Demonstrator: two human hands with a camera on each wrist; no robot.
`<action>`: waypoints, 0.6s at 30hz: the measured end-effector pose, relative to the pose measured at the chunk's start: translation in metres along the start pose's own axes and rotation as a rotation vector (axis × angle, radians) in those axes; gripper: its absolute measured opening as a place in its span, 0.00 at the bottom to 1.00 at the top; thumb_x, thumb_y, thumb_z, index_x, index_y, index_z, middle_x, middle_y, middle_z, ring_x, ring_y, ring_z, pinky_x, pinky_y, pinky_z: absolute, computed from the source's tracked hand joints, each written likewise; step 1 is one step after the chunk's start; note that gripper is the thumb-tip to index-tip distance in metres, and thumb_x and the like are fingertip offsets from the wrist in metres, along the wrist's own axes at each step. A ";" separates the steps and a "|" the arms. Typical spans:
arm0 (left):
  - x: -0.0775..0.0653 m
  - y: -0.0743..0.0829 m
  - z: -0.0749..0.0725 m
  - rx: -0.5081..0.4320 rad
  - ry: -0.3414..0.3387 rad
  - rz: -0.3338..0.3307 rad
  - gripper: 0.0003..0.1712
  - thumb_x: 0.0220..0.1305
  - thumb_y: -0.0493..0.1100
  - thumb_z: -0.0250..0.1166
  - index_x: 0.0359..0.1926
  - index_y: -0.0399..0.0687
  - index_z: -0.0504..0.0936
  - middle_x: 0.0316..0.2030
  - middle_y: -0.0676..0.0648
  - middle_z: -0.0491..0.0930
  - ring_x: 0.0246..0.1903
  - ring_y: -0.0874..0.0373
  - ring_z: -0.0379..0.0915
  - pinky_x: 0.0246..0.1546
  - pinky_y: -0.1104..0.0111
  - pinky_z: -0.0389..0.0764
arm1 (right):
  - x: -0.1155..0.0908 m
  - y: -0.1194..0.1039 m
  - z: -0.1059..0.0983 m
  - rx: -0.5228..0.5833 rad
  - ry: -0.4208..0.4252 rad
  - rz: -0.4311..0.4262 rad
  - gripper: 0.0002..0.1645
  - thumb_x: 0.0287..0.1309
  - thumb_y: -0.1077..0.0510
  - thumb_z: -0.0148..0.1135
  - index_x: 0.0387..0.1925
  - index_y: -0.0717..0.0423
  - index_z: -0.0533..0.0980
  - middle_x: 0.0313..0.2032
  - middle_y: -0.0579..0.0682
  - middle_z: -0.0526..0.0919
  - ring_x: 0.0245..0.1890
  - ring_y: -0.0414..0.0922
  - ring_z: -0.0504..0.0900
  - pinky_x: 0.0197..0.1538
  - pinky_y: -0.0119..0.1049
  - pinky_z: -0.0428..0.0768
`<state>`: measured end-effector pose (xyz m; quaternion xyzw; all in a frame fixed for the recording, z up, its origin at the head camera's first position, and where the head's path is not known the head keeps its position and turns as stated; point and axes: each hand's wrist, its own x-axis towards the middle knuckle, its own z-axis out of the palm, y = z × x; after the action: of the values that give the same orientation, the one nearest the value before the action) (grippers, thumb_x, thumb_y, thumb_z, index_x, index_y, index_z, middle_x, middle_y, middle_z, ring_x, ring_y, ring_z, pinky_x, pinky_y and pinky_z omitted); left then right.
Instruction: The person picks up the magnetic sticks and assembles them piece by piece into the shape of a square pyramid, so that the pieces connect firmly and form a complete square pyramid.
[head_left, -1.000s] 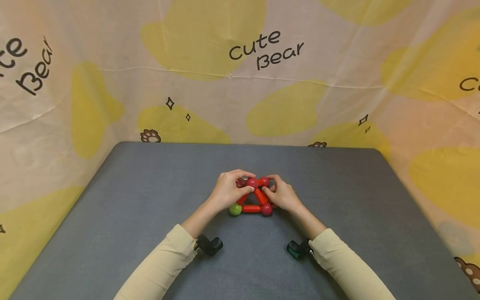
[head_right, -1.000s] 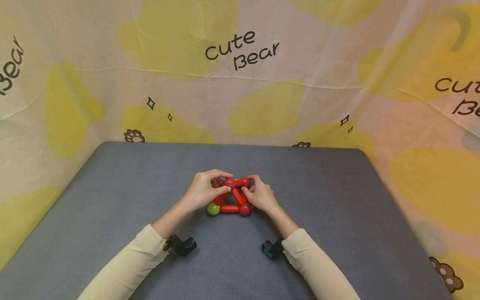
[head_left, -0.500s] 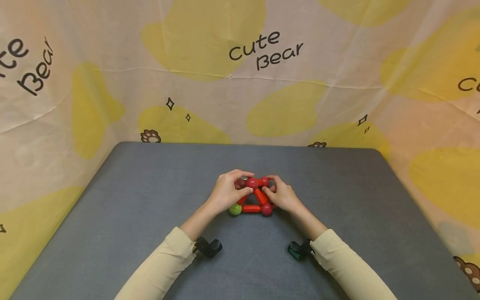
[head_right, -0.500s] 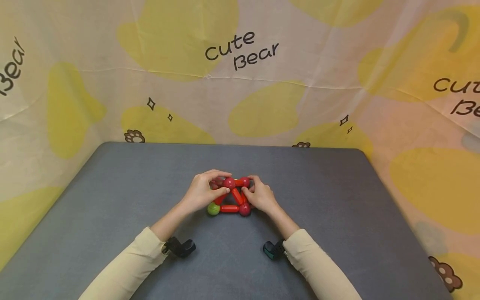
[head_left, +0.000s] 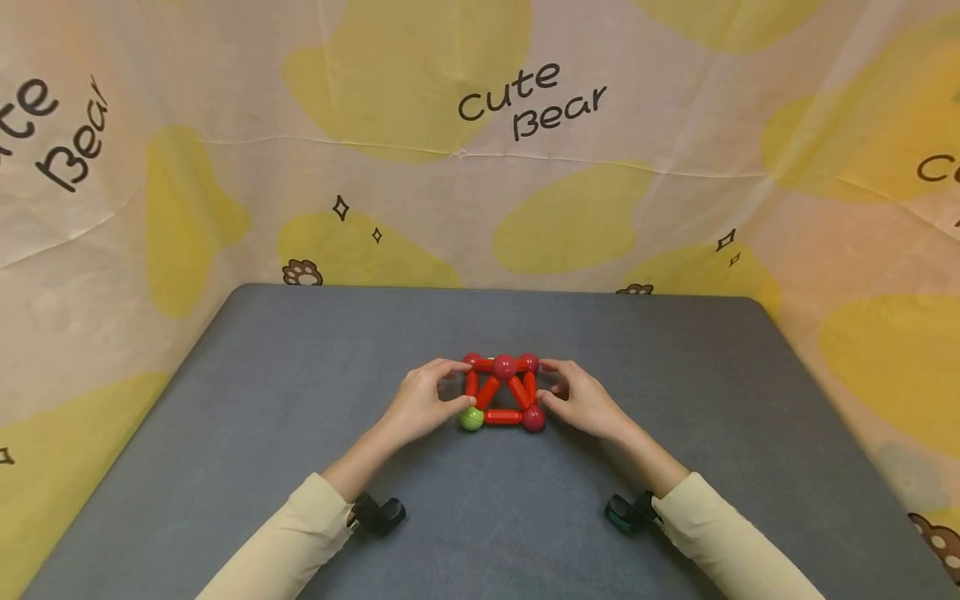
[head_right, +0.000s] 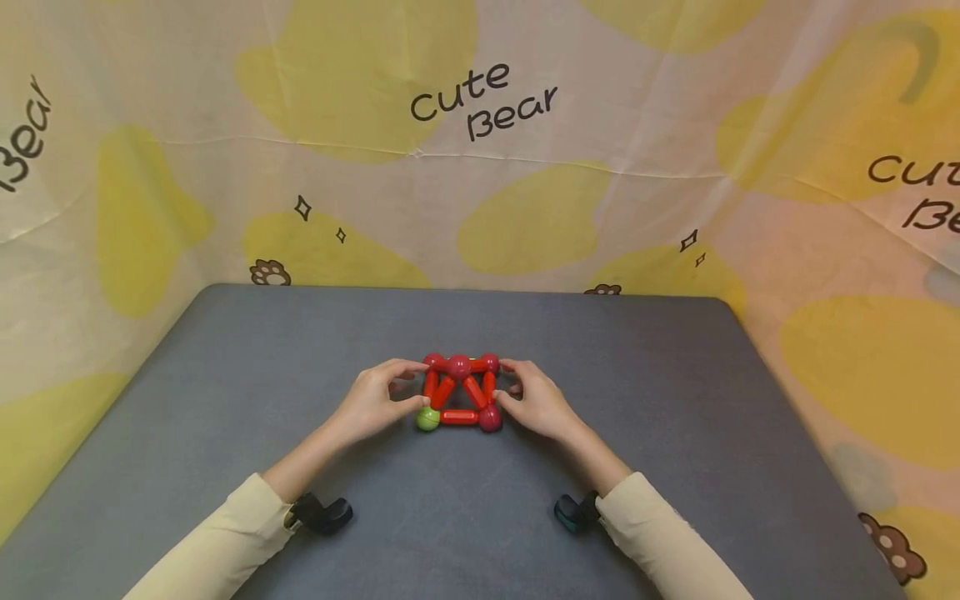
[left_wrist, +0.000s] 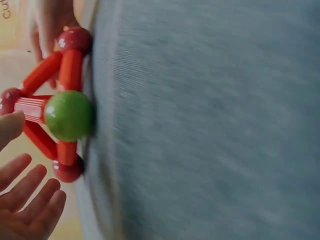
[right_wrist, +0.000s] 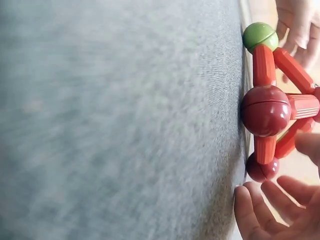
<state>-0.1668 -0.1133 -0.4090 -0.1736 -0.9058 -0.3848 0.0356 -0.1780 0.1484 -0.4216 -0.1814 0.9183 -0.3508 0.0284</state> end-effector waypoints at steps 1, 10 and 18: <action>-0.002 -0.002 0.000 0.022 -0.014 -0.005 0.26 0.48 0.46 0.71 0.50 0.44 0.79 0.47 0.46 0.79 0.44 0.51 0.76 0.43 0.59 0.76 | -0.002 0.000 -0.001 -0.006 -0.016 -0.017 0.32 0.55 0.54 0.62 0.60 0.59 0.66 0.53 0.57 0.73 0.41 0.47 0.79 0.43 0.42 0.78; -0.011 -0.014 0.002 0.131 -0.111 0.035 0.34 0.48 0.50 0.70 0.57 0.42 0.75 0.54 0.45 0.76 0.56 0.48 0.70 0.55 0.53 0.69 | -0.011 -0.001 -0.002 -0.066 -0.116 -0.124 0.36 0.53 0.51 0.63 0.62 0.60 0.65 0.55 0.56 0.73 0.51 0.50 0.74 0.54 0.47 0.73; -0.013 -0.011 0.004 0.130 -0.136 0.057 0.34 0.49 0.49 0.70 0.58 0.42 0.74 0.54 0.45 0.76 0.55 0.49 0.71 0.54 0.53 0.70 | -0.012 -0.003 -0.002 -0.089 -0.133 -0.142 0.37 0.53 0.52 0.64 0.62 0.61 0.65 0.56 0.57 0.72 0.52 0.50 0.73 0.55 0.47 0.72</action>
<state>-0.1576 -0.1211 -0.4217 -0.2225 -0.9238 -0.3115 -0.0041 -0.1664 0.1520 -0.4191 -0.2702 0.9139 -0.2978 0.0562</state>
